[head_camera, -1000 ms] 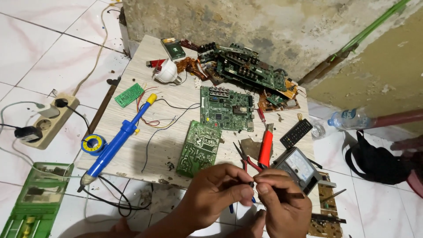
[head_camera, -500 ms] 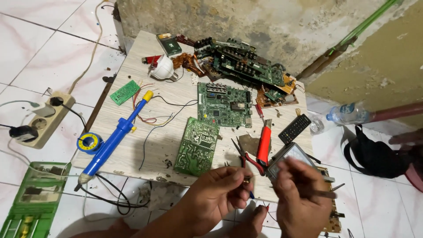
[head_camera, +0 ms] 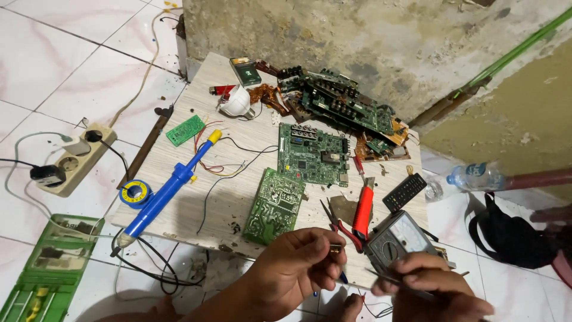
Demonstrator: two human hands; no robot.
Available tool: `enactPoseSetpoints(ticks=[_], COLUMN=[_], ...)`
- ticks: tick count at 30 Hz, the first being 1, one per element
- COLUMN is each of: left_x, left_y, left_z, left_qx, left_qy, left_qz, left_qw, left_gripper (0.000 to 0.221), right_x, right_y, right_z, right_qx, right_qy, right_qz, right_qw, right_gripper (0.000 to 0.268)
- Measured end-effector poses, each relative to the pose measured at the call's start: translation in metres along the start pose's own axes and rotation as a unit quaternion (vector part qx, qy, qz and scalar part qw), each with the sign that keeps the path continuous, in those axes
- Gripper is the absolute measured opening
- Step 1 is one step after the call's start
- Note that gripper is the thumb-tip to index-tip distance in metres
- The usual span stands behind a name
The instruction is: Repairing electronic circuit boards by stripping wires and testing connections with a multimeter.
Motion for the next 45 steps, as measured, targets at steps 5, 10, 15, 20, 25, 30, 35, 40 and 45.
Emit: enactPoseSetpoints(ticks=[5, 10, 15, 20, 25, 30, 35, 40, 45], left_x=[-0.001, 0.002, 0.002, 0.005, 0.005, 0.007, 0.007, 0.008, 0.005], left_y=[0.003, 0.0, 0.001, 0.0, 0.002, 0.0, 0.0, 0.0, 0.003], left_z=[0.0, -0.002, -0.001, -0.003, -0.003, -0.005, -0.005, -0.006, -0.005], left_qx=[0.007, 0.009, 0.003, 0.006, 0.013, 0.015, 0.014, 0.022, 0.031], left_qy=[0.002, -0.002, -0.014, -0.011, -0.01, -0.007, 0.001, 0.016, 0.01], left_qz=[0.004, 0.012, 0.014, 0.014, 0.007, 0.014, 0.013, 0.005, 0.012], left_qw=[1.0, 1.0, 1.0, 1.0, 1.0, 1.0, 1.0, 1.0, 0.999], left_gripper=[0.03, 0.032, 0.032, 0.032, 0.029, 0.03, 0.029, 0.028, 0.026], right_x=[-0.004, 0.001, 0.008, 0.002, 0.001, 0.012, 0.007, 0.002, -0.002], right_y=[0.0, 0.009, 0.009, 0.006, 0.011, 0.019, 0.011, 0.007, 0.011], right_z=[-0.009, -0.008, -0.013, -0.013, -0.011, -0.011, -0.018, -0.019, 0.002], right_qx=[-0.002, 0.021, 0.01, -0.006, 0.029, 0.042, 0.021, 0.005, 0.045], right_qy=[-0.007, 0.011, 0.008, 0.033, 0.055, 0.021, -0.034, -0.013, 0.127], right_qz=[-0.102, -0.125, -0.208, -0.169, -0.087, -0.101, -0.122, -0.088, -0.02], right_qw=[0.995, 0.992, 0.978, 0.985, 0.994, 0.994, 0.992, 0.996, 0.991], right_gripper=[0.008, 0.025, 0.041, 0.04, 0.041, 0.039, 0.038, 0.043, 0.03])
Point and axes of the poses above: each hand's wrist, its own z-axis towards the middle knuckle, its own x-axis out of the palm, y = z × x, the point moved 1 cm from there along z, towards the middle knuckle, and after that the axes turned 14 degrees about z, right-handed, at the moved point
